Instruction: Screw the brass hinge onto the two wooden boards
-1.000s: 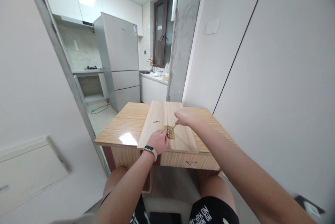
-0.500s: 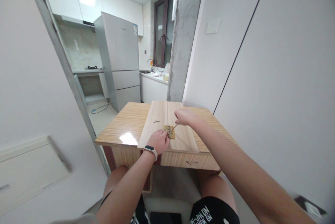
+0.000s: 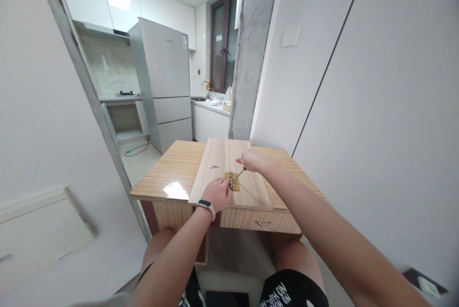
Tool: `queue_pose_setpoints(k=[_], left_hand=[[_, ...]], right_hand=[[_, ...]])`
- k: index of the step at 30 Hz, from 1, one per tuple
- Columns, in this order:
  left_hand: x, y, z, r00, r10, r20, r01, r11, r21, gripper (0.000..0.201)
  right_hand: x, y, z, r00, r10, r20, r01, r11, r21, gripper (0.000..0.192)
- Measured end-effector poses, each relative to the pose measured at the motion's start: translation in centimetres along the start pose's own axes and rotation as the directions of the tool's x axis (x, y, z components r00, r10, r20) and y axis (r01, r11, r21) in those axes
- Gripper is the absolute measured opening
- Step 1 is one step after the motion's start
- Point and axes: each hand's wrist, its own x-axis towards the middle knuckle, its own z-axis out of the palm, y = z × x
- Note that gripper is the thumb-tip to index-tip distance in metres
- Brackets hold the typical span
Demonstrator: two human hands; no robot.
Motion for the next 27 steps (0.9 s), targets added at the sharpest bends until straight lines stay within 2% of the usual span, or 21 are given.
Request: queue_pose_setpoints(k=[8,15,24,27], left_hand=[[0.08,0.11,0.1,1.0,-0.016,0.007,0.016,1.0,0.003,0.025],[0.04,-0.07,0.22,1.0,0.001,-0.004,-0.001,1.0,-0.011,0.024],[0.03,0.04,0.13,1.0,-0.013,0.003,0.013,1.0,-0.005,0.02],[0.08,0.06,0.1,1.0,-0.007,0.001,0.007,1.0,-0.007,0.02]], right_hand=[[-0.43,0.42,0.08,0.995,-0.011,-0.104,0.007,0.999,-0.04,0.03],[-0.42,0.24,-0.4,0.996,-0.076,-0.041,0.073,0.995,-0.061,0.034],[-0.82,-0.41,-0.53,1.0,0.009,-0.008,-0.009,1.0,-0.029,0.051],[-0.78,-0.45,-0.36,1.0,0.014,-0.025,-0.015,0.999,-0.038,0.043]])
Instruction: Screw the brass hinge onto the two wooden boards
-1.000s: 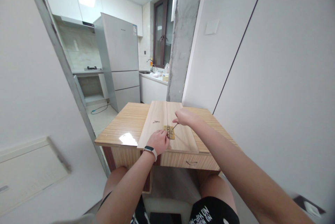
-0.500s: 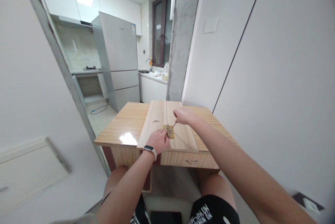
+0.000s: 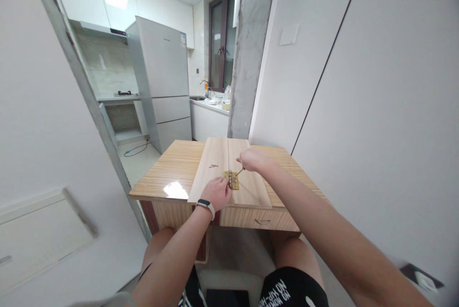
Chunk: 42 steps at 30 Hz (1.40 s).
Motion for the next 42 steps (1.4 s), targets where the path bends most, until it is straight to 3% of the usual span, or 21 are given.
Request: queue_pose_setpoints(k=[14,21,26,37,42], left_hand=[[0.0,-0.2,0.2,1.0,0.011,-0.012,-0.011,1.0,0.003,0.019],[0.0,-0.2,0.2,1.0,0.009,-0.006,-0.009,1.0,-0.002,0.022],[0.0,-0.2,0.3,1.0,0.007,-0.011,-0.007,1.0,-0.001,0.021],[0.0,-0.2,0.2,1.0,0.01,-0.011,-0.01,1.0,0.007,0.019],[-0.1,-0.3,0.3,1.0,0.019,-0.016,-0.019,1.0,0.011,0.018]], right_hand=[[-0.4,0.6,0.5,0.998,-0.052,-0.032,0.049,0.993,-0.109,0.027],[-0.1,0.2,0.8,0.999,0.025,0.023,-0.024,0.997,-0.077,0.044],[-0.1,0.1,0.9,1.0,-0.007,0.025,0.009,0.995,-0.1,0.032],[-0.7,-0.3,1.1,0.99,-0.101,-0.094,0.084,0.982,-0.17,0.023],[-0.1,-0.3,1.5,0.999,-0.035,0.027,0.038,0.994,-0.107,0.029]])
